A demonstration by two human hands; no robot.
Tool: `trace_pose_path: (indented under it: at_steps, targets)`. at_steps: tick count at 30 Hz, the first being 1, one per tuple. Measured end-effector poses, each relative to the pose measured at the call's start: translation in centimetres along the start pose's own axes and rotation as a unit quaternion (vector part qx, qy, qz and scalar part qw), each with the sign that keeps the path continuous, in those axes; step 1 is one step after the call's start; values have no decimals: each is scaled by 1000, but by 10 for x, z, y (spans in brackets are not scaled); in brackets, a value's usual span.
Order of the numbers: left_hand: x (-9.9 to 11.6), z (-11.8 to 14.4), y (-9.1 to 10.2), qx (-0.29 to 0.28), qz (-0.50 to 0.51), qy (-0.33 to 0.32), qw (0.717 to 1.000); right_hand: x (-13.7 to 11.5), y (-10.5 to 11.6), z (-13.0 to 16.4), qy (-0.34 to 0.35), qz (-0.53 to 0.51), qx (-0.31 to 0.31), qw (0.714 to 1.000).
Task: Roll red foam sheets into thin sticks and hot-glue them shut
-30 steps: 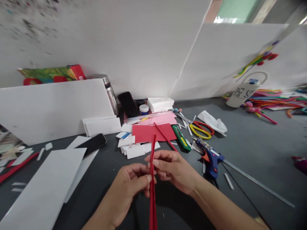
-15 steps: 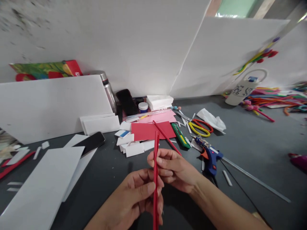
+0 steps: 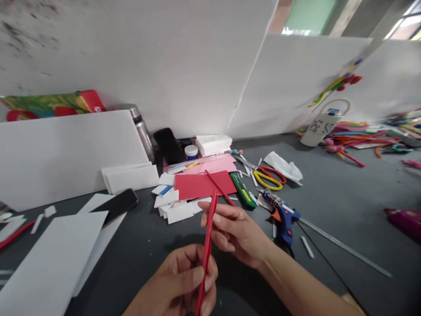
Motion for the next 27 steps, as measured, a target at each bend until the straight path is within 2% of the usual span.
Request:
trace_pose_path:
  at_steps: [4, 9, 16, 22, 27]
  targets:
    - [-8, 1, -1, -18, 13, 14, 1000, -4, 1, 0, 20, -36, 9, 999]
    - [-16, 1, 3, -9, 8, 29, 999, -6, 0, 4, 20, -39, -13, 999]
    - [-15, 1, 2, -31, -7, 30, 999, -10, -1, 6, 24, -34, -24, 999]
    - [-15, 3, 2, -44, 2, 45, 998, -12, -3, 7, 27, -44, -59, 997]
    - [-17, 6, 1, -27, -8, 69, 997, -19, 4, 5, 51, -36, -34, 997]
Point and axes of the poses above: each hand's wrist, its own z-axis away from the middle knuckle, its own y-axis out of the back of the hand, x = y × z, the point moved 6 cm from there along -z, towards the middle knuckle, and after that the axes turned 12 degrees about x, right-handed, at the moved point
